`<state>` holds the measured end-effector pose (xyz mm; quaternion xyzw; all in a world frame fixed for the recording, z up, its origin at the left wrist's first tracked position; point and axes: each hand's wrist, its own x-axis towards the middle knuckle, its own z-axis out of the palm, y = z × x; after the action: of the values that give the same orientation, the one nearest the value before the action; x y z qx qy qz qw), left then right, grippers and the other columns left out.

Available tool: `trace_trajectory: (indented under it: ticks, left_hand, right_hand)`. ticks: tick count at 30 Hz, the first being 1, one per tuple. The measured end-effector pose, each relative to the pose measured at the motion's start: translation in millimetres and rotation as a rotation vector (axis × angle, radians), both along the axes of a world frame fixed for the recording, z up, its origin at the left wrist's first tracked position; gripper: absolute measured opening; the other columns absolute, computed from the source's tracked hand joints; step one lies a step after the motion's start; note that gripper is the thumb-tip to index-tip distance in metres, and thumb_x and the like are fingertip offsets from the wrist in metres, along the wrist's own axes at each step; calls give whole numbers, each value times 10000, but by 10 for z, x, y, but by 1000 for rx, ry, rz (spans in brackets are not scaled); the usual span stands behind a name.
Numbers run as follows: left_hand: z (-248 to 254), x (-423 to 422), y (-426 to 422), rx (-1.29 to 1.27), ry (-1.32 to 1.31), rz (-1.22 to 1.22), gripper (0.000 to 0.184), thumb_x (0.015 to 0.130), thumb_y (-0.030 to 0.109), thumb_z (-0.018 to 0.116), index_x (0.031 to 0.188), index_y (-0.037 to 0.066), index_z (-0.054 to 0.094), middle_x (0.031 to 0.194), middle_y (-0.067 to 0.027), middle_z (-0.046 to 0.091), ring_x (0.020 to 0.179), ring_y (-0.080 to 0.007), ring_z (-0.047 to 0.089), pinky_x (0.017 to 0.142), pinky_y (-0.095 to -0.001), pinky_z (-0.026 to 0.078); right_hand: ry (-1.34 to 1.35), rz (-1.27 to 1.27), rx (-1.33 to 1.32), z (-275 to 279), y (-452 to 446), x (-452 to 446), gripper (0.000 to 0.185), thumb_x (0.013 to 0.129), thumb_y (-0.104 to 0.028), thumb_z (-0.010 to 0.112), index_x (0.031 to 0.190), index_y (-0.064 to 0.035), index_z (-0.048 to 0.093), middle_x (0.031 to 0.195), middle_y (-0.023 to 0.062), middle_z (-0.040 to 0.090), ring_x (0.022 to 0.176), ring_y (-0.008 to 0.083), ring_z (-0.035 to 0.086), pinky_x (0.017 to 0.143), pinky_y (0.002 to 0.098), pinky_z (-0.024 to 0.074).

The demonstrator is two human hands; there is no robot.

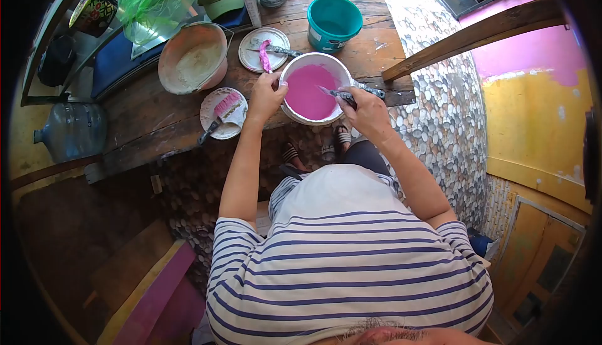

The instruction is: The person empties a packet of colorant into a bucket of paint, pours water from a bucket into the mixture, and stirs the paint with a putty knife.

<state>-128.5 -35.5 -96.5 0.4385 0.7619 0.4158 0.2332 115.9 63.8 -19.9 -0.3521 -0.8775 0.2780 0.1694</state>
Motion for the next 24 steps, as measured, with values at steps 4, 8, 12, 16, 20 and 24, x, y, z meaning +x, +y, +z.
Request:
trace_trajectory:
  ticks: [4,8,12,16,20,24]
  left_hand:
    - [242,287,3,17,9,3,324,839,178,677,1120,17,686,919,-160,603,791,-283,617,749,-390,498]
    - [406,545,-4,38,83,46,324,861,162,674,1140,-2,673,890,-136,586,783,-252,600,731,-368,487]
    - [558,827,-40,-14,193,102,343,874,153,669,1172,-17,650,938,-130,577,772,-245,612,719,-363,500]
    - [602,1053,-28,-27,218,117,362,885,163,677,1198,-15,638,931,-123,569,765,-237,606,718,-357,501]
    - [701,1242,-22,-46,235,133,375,909,168,677,1230,-20,626,902,-101,551,802,-207,565,742,-326,472]
    - [754,1359,-32,-107,210,172,390,915,184,679,1248,-10,621,921,-97,551,810,-208,560,762,-329,472]
  right_hand:
    - [-34,78,-7,43,85,87,296,899,-284,660,1102,-70,682,969,161,706,872,325,688,777,403,544]
    - [-33,181,10,-29,265,216,318,911,-289,640,1133,-61,663,1004,152,704,912,324,681,804,402,540]
    - [-5,259,63,-201,423,284,323,907,-244,632,1154,-36,641,994,163,684,890,340,673,784,422,537]
    - [36,304,101,-448,526,237,293,864,-143,625,1126,-11,613,950,162,647,842,341,668,751,436,538]
    - [45,348,128,-649,586,71,136,854,-89,574,967,-17,598,898,168,634,834,340,669,707,434,546]
    - [84,500,97,-730,457,124,136,850,-73,560,968,-19,601,888,168,629,845,333,670,714,437,545]
